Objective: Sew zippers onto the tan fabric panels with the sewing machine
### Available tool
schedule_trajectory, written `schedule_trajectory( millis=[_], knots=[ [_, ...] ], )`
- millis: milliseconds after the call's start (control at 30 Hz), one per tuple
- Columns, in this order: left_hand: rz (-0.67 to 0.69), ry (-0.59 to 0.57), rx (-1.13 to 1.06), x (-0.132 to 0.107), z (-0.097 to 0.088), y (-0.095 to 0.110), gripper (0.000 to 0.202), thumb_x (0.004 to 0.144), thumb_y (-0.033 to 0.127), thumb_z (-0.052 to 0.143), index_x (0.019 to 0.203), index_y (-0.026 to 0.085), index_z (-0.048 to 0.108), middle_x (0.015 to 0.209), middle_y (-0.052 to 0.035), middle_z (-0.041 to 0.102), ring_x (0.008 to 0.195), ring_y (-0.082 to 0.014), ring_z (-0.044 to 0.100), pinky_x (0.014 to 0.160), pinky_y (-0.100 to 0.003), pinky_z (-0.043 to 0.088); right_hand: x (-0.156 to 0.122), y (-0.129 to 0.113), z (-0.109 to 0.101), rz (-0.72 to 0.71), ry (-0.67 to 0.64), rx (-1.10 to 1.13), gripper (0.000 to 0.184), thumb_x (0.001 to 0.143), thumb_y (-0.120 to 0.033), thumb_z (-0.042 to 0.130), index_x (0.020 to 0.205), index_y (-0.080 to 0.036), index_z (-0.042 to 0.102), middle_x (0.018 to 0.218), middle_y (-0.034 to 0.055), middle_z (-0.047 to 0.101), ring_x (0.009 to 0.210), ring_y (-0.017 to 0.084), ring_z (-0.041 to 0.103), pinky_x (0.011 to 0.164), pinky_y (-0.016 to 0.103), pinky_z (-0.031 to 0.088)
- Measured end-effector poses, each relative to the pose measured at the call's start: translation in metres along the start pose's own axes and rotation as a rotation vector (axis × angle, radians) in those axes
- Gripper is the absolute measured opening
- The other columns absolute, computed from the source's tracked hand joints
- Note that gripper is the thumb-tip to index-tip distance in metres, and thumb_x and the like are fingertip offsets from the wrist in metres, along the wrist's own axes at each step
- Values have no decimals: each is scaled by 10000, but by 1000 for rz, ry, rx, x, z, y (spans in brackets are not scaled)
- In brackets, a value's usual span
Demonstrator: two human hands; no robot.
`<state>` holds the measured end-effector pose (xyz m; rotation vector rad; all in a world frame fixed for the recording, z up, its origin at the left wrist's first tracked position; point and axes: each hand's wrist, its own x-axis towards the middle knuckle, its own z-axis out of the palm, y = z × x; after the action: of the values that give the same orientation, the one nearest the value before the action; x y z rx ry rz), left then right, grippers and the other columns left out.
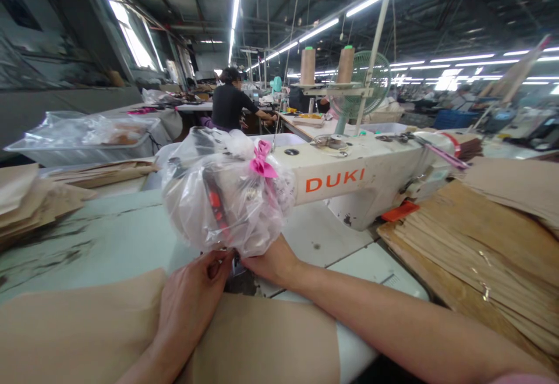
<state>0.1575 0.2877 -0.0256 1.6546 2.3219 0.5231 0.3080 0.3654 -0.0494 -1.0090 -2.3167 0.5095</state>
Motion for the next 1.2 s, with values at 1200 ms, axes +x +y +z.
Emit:
schedule_trajectory(
  millis=[1200],
  knots=[
    [-15,1,-65,-2,-4,-2,351,869,474,448,895,265,728,826,-31,765,903,-265,708,672,-292,400,-3,5,-14,76,59,-23,84,831,-267,629,882,-226,682,914,50,727,827,227,675,829,307,512]
  ],
)
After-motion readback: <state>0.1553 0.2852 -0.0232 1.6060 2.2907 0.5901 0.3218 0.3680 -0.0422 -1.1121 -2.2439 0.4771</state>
